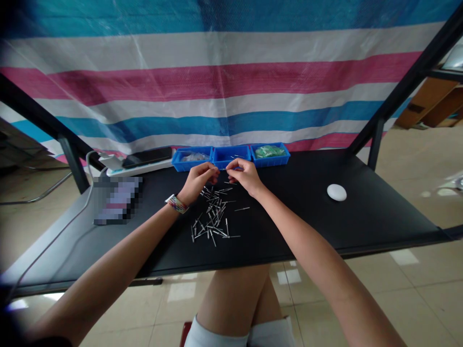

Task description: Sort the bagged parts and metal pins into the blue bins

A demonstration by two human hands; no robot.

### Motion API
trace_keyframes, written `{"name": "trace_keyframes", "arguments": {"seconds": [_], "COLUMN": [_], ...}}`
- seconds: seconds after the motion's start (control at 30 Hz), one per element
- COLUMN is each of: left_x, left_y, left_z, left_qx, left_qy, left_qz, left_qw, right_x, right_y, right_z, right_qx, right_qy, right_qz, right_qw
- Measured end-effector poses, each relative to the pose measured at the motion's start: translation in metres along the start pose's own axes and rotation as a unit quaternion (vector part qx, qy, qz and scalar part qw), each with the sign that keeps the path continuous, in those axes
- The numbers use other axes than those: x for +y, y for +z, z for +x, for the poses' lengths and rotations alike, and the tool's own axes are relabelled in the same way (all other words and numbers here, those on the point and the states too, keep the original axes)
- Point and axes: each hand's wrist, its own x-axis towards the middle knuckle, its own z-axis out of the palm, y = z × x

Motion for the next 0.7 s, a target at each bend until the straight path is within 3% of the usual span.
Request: {"name": "trace_keyframes", "arguments": {"seconds": [0.47, 0.6, 0.7], "left_x": [-0.004, -0.009, -0.015], "left_y": [-0.003, -0.002, -0.001], "left_z": [0.001, 0.001, 0.001], "left_qx": [0.015, 0.010, 0.004], "left_qy": [0.022, 0.016, 0.026], "left_qz": [0.018, 0.015, 0.055], "left_qw": [0.999, 1.000, 0.998], "right_x": [0.002, 0.004, 0.004], "right_y": [0.005, 0.004, -0.003], "right_z": [-0.002, 0.004, 0.016], "right_qx": [0.008, 0.037, 0.093], "right_qy": [0.026, 0.007, -0.033], "right_qz": [0.039, 0.033, 0.027], "right_qw": [0.999, 0.999, 0.995]}}
